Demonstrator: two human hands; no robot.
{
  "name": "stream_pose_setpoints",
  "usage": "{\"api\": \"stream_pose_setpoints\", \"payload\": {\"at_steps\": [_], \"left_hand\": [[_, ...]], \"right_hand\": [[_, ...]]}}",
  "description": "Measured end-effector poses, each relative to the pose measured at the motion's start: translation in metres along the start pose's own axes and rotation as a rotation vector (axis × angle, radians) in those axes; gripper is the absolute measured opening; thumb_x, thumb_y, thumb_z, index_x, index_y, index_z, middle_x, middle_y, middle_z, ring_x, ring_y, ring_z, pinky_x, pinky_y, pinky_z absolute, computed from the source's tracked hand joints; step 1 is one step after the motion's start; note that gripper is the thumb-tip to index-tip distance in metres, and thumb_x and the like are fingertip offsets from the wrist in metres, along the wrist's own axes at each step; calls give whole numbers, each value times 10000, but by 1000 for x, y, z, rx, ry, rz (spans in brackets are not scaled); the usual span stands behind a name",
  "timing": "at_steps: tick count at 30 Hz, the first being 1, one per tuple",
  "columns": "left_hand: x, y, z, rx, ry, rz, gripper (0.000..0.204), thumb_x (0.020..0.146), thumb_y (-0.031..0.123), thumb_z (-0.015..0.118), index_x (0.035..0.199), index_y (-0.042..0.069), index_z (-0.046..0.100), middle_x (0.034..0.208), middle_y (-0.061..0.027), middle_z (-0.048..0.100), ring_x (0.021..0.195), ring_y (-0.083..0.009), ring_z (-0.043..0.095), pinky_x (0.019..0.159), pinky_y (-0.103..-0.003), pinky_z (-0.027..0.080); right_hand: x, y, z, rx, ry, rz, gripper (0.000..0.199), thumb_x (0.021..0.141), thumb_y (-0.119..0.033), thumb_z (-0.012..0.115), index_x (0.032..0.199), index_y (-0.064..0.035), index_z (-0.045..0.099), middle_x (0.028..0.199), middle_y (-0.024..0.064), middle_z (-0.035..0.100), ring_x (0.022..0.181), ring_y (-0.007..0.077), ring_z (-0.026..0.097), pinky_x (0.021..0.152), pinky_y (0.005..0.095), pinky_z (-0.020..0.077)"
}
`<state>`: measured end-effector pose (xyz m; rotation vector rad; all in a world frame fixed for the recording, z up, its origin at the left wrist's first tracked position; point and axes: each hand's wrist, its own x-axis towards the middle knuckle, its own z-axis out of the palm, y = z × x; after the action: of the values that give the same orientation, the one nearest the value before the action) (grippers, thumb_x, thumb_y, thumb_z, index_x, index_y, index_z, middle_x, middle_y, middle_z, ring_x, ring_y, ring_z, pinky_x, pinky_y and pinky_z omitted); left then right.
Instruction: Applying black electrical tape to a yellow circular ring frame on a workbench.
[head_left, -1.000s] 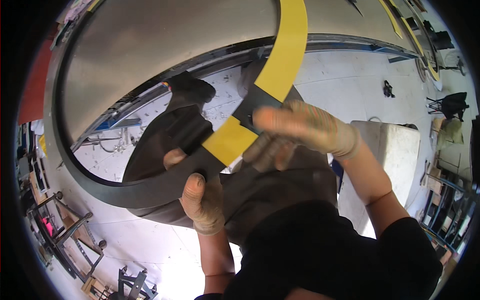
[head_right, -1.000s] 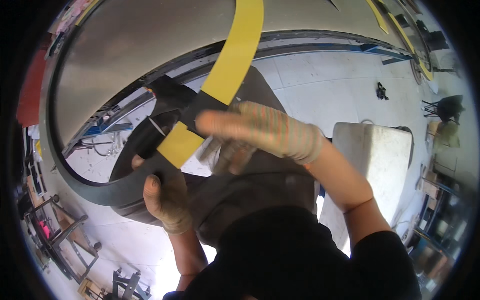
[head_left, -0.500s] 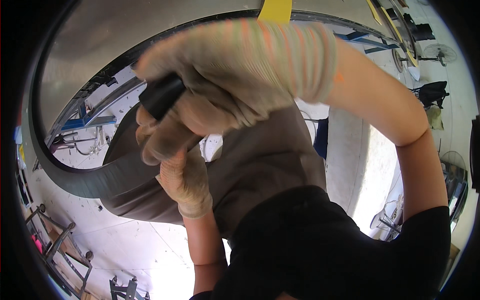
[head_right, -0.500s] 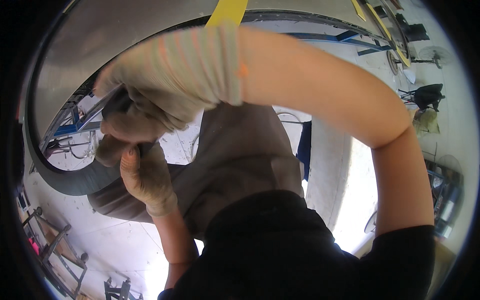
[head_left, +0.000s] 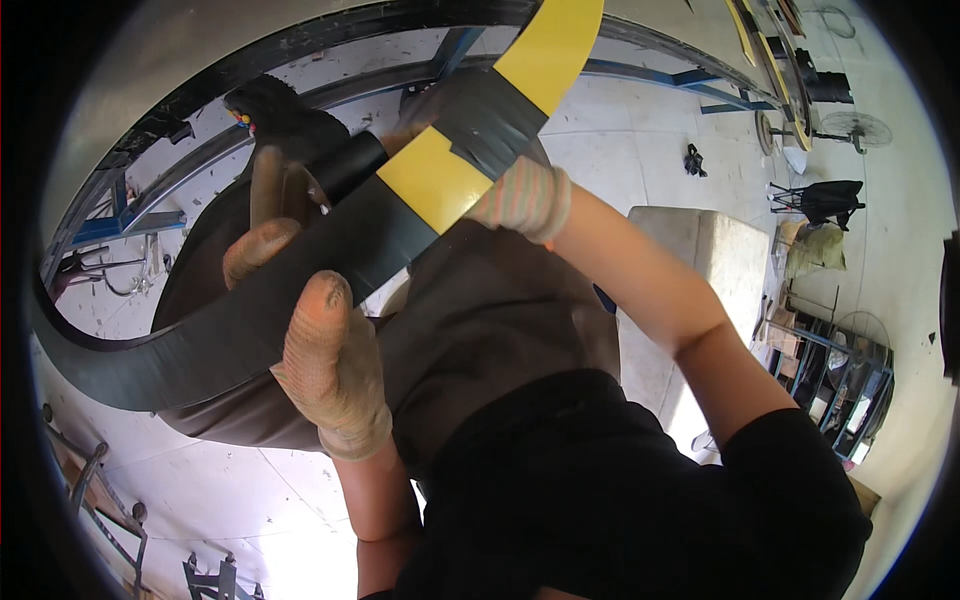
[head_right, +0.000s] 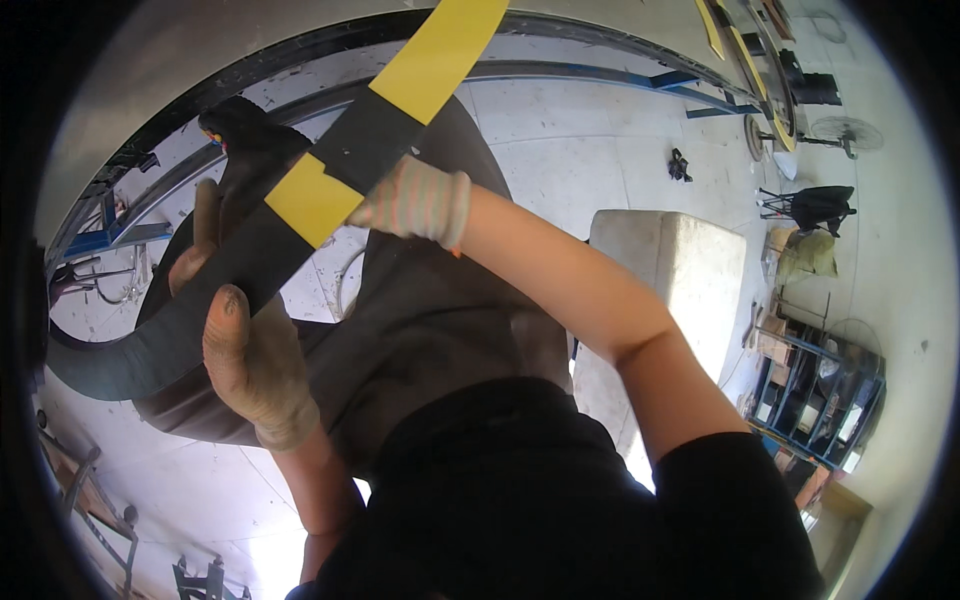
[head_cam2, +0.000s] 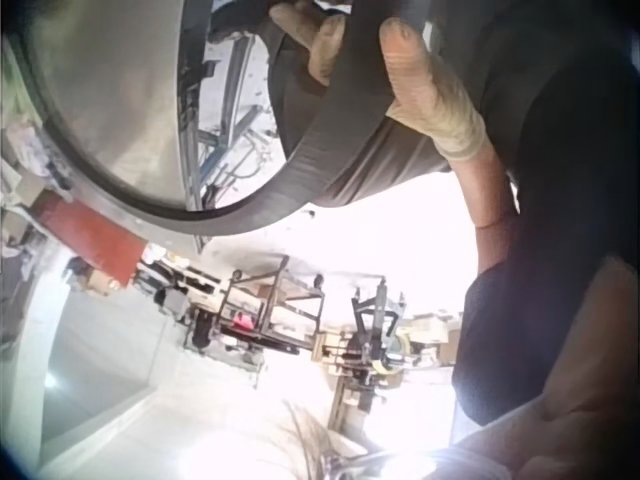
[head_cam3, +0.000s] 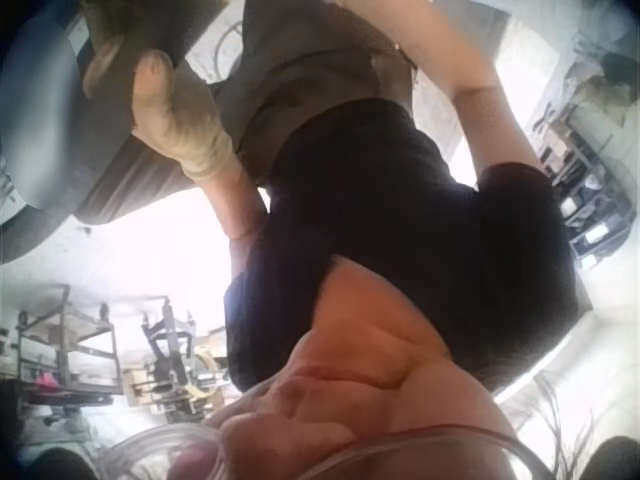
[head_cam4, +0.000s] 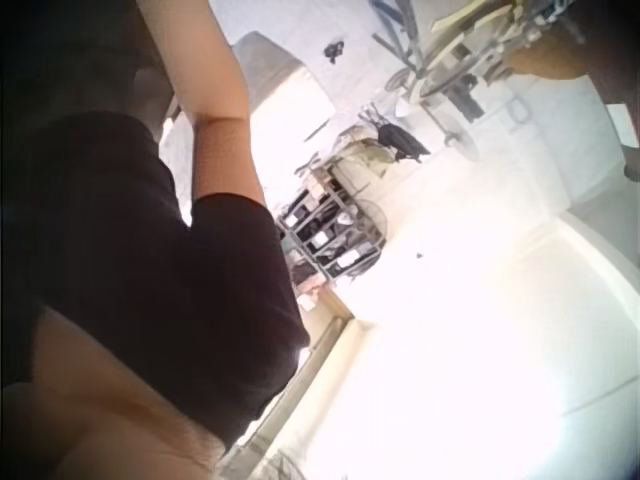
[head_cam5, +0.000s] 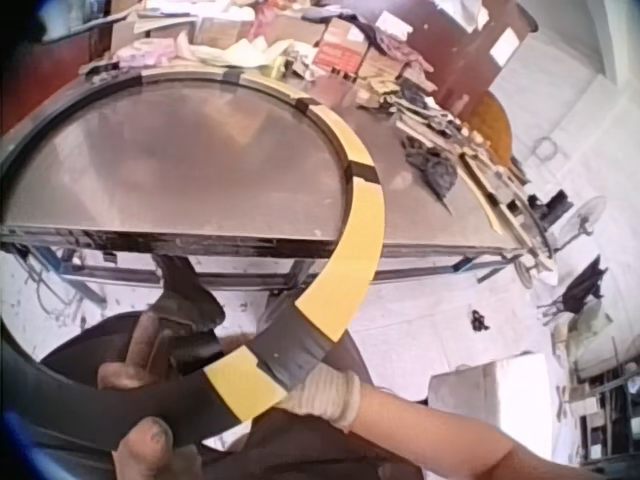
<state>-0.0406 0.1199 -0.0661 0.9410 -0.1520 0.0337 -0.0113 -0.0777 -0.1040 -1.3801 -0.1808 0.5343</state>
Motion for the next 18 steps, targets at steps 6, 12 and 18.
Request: {"api": "stream_pose_setpoints", "payload": {"at_steps": [6,12,18], "left_hand": [[-16,13,9,128,220,-192,531,880,263,722,1332,67,527,1370,-191,518,1273,-326,549,1154,-463,378],[-17,4,16,-228,184,-188,534,919,231,697,1372,57,475,1432,-201,499,1246,-298,575,1127,-435,420],[-11,3,7,-267,146,-200,541,925,190,698,1390,-8,505,1394,-204,557,1304,-281,547,1166,-447,377]], "right_hand": [[6,14,-22,-119,114,-525,376,954,-135,697,1280,41,638,1137,139,723,1043,216,705,909,326,545],[-82,-111,-12,243,-115,-21,486,1032,-300,537,1324,88,571,922,212,715,825,264,741,715,288,571],[-54,-125,10,143,-36,-149,489,1033,-263,522,1450,-8,507,1174,249,706,881,251,760,665,287,597]]}}
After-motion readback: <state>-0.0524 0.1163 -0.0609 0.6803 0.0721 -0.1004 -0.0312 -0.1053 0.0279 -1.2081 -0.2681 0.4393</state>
